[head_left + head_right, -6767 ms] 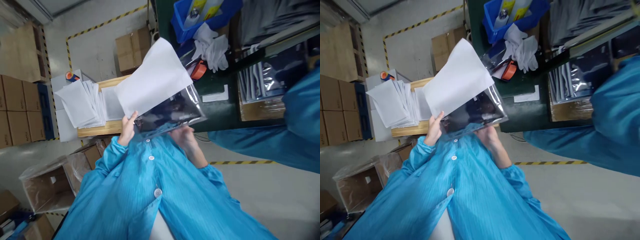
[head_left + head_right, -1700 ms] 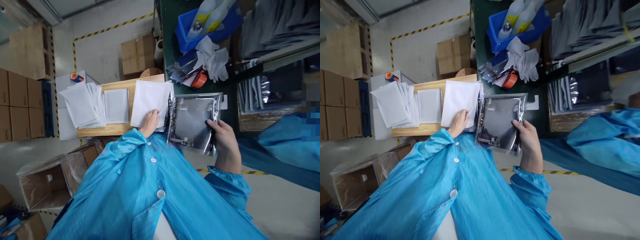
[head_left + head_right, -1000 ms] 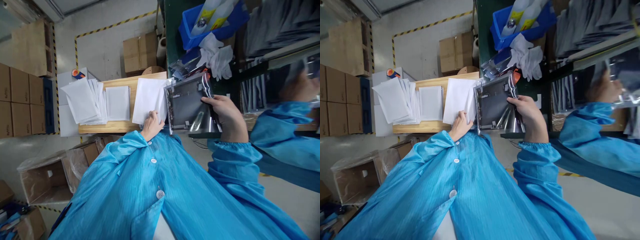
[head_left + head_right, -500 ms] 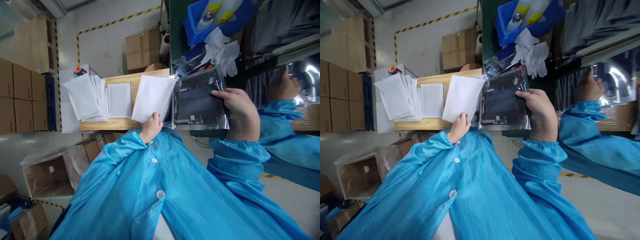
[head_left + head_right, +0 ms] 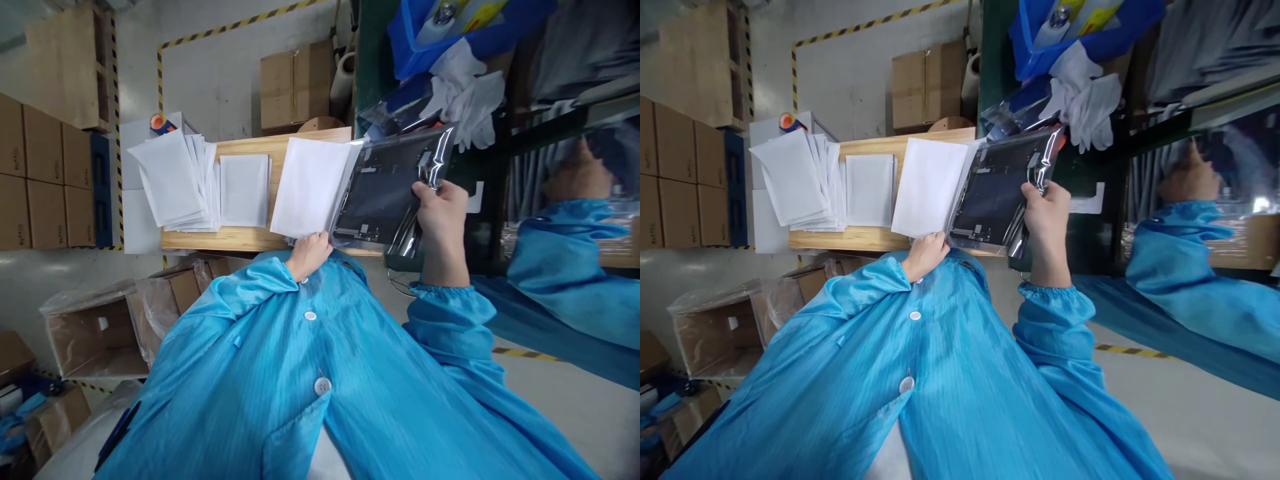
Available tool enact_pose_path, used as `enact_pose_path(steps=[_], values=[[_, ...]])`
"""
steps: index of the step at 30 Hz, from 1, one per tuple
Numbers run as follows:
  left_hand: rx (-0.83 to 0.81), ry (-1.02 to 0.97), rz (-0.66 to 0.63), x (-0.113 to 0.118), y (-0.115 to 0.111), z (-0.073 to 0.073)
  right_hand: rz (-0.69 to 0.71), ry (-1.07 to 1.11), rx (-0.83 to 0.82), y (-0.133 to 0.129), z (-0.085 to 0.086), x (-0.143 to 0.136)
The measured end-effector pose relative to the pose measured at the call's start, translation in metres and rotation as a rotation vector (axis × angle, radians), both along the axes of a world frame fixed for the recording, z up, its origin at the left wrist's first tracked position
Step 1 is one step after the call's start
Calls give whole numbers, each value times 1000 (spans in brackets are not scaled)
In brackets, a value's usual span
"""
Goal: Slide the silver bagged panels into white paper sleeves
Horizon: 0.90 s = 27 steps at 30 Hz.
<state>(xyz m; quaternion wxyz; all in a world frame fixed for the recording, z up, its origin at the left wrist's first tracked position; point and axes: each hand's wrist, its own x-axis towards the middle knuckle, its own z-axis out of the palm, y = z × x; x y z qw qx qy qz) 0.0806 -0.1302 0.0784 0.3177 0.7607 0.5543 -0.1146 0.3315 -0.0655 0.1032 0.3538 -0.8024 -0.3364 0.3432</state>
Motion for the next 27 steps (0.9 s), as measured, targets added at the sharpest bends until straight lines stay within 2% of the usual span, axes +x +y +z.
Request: enact_pose_path(steps=[4, 8, 14, 19, 24, 27], values=[[-3, -7, -32, 2, -3, 0, 7, -89, -1, -2, 17, -11], [-10, -31, -37, -6, -4, 2, 21, -112, -9, -2, 21, -13], [-22, -163, -70, -22, -4, -4, 20, -109, -29, -3, 17, -10], [-7, -212, -54, -20, -4, -8, -5, -49, 12, -5, 14, -12], [-6, -149, -82, -12, -3, -1, -61, -29, 1, -11, -1, -21], [2, -211, -80, -10, -4, 8, -88, -41, 23, -24, -14, -28]])
